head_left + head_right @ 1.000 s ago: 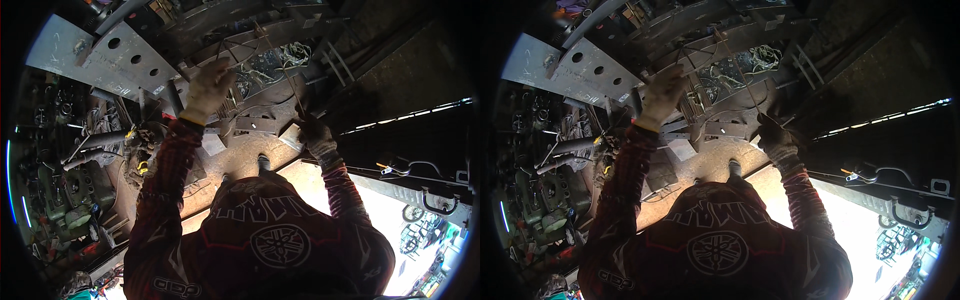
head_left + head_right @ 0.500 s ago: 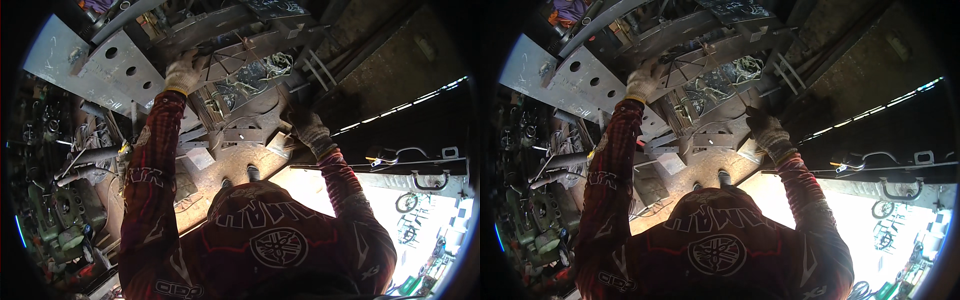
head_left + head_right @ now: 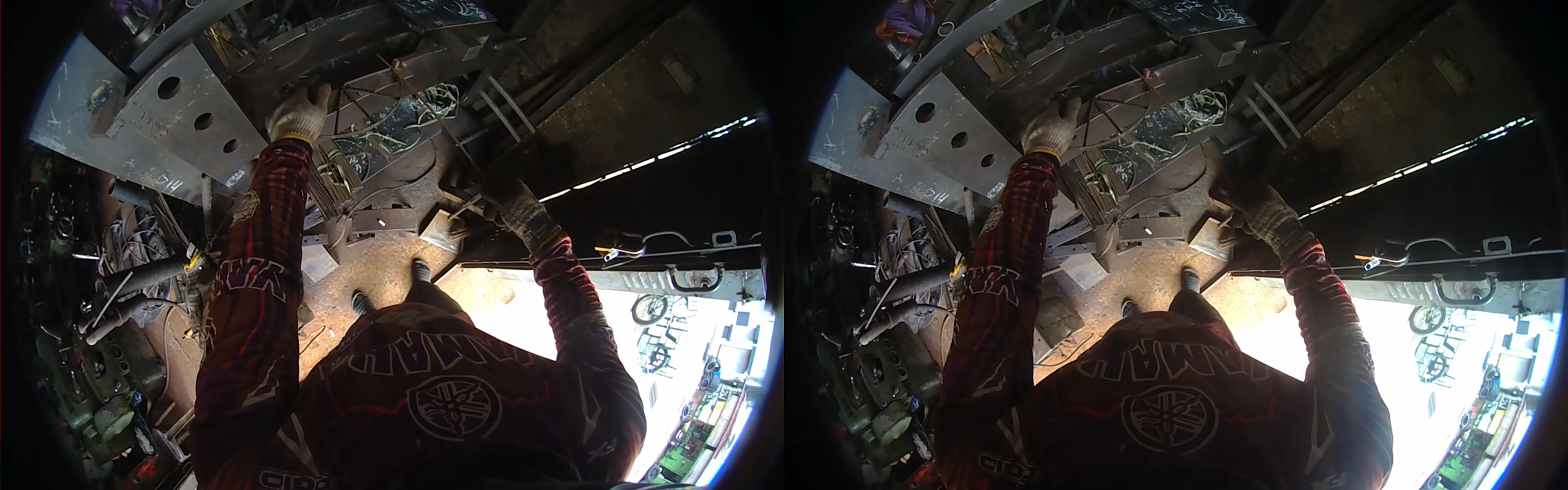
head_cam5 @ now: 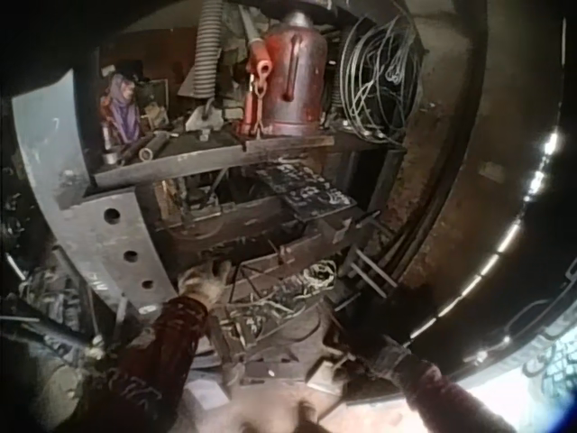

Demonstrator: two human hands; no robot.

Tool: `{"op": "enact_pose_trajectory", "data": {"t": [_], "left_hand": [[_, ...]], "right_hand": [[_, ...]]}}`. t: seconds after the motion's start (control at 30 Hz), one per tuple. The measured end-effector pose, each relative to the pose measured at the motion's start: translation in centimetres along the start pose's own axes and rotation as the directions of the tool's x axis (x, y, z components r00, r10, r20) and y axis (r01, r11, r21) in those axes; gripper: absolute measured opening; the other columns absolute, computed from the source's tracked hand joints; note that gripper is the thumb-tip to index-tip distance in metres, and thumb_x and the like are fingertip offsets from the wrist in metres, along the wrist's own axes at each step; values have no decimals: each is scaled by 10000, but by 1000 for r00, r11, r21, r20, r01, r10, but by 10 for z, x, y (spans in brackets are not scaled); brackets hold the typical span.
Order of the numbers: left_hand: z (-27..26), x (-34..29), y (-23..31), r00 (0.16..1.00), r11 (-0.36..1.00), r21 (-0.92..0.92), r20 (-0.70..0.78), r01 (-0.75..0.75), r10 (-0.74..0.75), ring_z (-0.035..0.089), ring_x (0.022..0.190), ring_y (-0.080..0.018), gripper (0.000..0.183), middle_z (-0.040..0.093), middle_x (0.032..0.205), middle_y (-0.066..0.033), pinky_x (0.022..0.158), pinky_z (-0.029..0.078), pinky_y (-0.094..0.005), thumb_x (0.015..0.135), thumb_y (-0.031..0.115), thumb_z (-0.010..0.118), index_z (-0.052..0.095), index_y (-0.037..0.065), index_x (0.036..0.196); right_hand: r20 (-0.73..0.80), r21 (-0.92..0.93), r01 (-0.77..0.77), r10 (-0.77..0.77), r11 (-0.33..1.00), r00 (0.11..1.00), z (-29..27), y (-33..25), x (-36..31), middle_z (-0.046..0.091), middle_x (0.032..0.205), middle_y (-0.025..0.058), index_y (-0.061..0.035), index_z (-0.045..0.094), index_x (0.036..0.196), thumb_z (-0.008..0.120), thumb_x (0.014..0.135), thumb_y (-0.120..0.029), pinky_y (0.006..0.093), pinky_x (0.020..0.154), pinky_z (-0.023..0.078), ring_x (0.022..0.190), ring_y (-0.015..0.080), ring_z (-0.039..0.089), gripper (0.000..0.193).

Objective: The person straightens thin metal rods by hand and using the edge of a heavy metal frame, repeatedly inserting the rods into narrow slots and applying leverage.

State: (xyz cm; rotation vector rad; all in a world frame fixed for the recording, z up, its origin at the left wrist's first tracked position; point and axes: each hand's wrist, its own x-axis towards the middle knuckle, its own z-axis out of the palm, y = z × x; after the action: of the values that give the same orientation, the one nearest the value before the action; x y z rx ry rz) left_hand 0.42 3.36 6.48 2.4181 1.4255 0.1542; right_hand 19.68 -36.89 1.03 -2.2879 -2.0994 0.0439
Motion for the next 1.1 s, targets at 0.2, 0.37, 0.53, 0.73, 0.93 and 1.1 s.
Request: {"op": "enact_pose_trajectory", "data": {"t": [0.2,0.37,0.53,0.73,0.93,1.1], "left_hand": [[5,4,-5,998,999,42,-59,-21,24,553,1269,-357,686,587,1374,-147,1058,419,-466,940,686,354,535,212,1402],[2,4,-6,997,999,32,-75,-24,26,557,1261,-358,648,595,1363,-144,1043,427,-465,940,673,363,560,236,1375],[3,2,-4,996,999,-27,-83,-34,31,555,1260,-363,636,605,1348,-146,1044,428,-460,946,655,362,566,227,1370],[5,-1,-4,996,999,-15,-82,-37,36,555,1254,-365,606,600,1344,-159,1034,434,-460,953,615,381,587,178,1320],[3,-10,3,979,987,65,-137,-145,153,563,1239,-371,590,598,1340,-171,1020,445,-467,954,598,402,565,169,1324],[-2,-2,3,998,1000,-18,-67,-9,8,551,1254,-376,590,588,1353,-178,1029,442,-469,951,607,404,585,164,1297]], "right_hand": [[-14,-117,99,-102,988,995,-52,-17,19,645,1138,154,-109,638,1181,688,807,-126,418,856,552,1036,307,658,378],[-120,58,-20,27,998,992,14,11,30,652,988,146,-116,614,1190,601,892,-151,417,781,557,950,305,675,300],[-111,297,13,20,955,994,12,12,26,651,962,140,-110,569,1233,556,924,-151,402,708,563,889,314,684,313],[-43,76,4,-1,997,999,13,2,31,639,943,142,-119,552,1216,518,918,-101,408,682,563,853,316,679,301],[253,451,-370,282,812,926,-31,-23,33,639,991,131,-75,654,1099,664,808,-142,381,739,564,904,278,665,299],[499,843,-388,272,-373,823,-20,-35,19,652,989,143,-70,488,1376,551,1004,-398,341,637,531,815,207,654,500]]}}
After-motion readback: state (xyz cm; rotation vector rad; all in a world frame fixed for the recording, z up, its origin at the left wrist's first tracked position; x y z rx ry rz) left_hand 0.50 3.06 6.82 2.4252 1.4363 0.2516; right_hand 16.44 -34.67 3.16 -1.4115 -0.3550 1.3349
